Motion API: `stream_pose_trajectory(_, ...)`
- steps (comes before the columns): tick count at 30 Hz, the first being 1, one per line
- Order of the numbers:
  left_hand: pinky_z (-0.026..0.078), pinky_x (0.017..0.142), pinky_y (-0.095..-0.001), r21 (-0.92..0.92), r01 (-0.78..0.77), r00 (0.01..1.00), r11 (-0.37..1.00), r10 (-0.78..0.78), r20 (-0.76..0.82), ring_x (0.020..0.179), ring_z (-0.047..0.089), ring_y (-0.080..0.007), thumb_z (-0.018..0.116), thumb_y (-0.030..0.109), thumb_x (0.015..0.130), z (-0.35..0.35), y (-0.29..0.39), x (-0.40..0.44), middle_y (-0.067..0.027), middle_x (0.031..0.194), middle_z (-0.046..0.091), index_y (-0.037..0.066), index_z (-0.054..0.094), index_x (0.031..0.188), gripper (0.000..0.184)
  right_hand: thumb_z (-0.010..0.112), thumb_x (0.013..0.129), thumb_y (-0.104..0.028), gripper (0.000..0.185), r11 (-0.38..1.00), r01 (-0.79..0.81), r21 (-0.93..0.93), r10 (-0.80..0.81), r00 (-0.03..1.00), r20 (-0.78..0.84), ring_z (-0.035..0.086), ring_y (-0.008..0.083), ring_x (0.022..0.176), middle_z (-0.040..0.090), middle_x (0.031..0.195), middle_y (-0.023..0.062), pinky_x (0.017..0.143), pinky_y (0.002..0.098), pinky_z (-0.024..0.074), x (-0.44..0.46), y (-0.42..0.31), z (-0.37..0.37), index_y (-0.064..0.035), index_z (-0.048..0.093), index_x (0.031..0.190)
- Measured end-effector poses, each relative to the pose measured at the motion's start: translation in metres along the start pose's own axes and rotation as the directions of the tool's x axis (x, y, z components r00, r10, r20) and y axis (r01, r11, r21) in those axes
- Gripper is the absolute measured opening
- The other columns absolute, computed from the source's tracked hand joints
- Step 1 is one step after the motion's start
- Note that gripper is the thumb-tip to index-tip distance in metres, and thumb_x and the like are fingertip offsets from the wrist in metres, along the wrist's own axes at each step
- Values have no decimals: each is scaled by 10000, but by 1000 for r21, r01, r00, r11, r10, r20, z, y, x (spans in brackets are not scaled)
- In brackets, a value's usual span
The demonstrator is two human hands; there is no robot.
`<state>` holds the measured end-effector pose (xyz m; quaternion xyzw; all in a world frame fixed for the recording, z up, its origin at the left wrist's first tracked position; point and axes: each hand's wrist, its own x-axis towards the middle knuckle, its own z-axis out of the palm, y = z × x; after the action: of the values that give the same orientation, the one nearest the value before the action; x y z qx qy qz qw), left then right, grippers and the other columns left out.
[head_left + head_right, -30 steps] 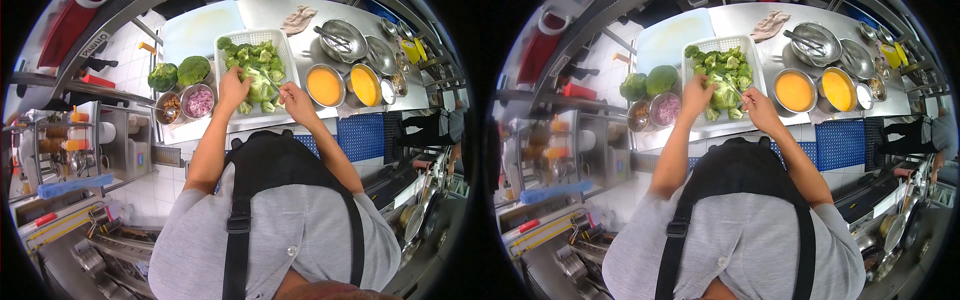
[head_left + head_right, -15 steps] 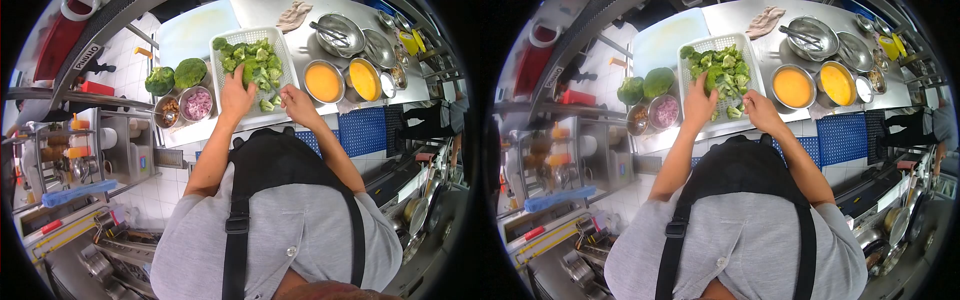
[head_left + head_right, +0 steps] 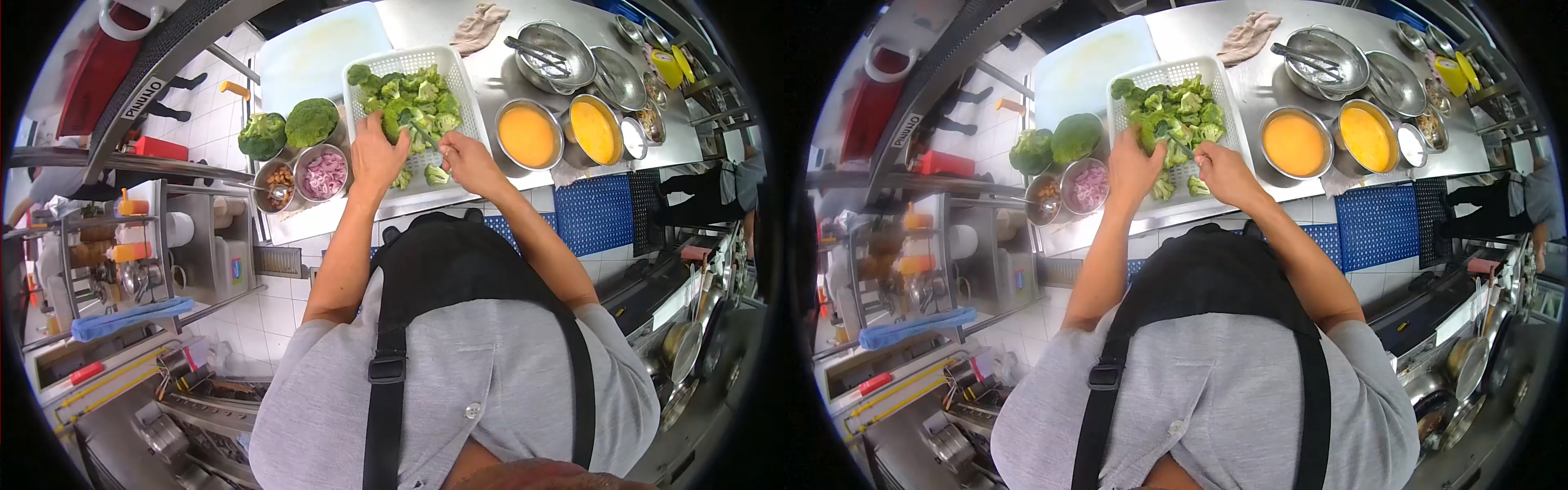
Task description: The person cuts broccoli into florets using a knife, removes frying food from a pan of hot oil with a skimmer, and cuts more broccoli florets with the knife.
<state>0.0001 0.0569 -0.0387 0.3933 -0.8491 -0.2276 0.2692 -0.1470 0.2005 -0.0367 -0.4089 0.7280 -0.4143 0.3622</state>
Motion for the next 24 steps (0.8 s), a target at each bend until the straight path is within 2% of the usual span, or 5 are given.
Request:
stream_pose_trajectory(5,532,869,-521,-16,12,1000,1000,-12,-3,975,651,-479,742,250,856,1,0,1,-307,1149,620,-59,593,1237,513,518,1020,-154,185,999,-32,34,31,999,28,666,252,693,658,735,140,681,412,512,3,3,8,-2,624,1009)
stream_pose_trajectory(11,520,890,-507,-34,-9,999,999,8,-37,993,648,-477,753,242,857,11,-3,-3,-310,1099,645,-91,601,1196,498,530,1005,-140,165,992,94,-84,-101,991,-86,665,378,745,671,798,209,704,467,499,14,7,19,-8,626,983)
stream_pose_trajectory(14,516,894,-503,-124,130,991,984,-130,12,1007,649,-475,754,236,859,13,-10,-2,-320,1085,660,-101,610,1173,483,541,1017,-146,163,989,135,-59,-139,986,-88,635,219,658,619,705,109,640,387,492,14,10,27,-11,598,947)
stream_pose_trajectory(17,533,686,-436,-76,-2,992,997,-8,-127,717,688,-365,765,212,851,22,-22,-6,-221,797,695,-74,669,1081,379,585,976,-135,135,996,80,-48,-84,992,-98,640,470,843,666,855,249,747,532,481,19,8,32,-8,621,951)
stream_pose_trajectory(24,524,716,-468,-111,62,992,992,-74,-102,765,674,-415,755,222,872,29,-35,-15,-266,826,677,-85,657,1029,358,554,984,-124,128,971,176,-163,-199,971,-136,631,495,864,663,866,267,756,568,473,19,2,43,-9,601,952)
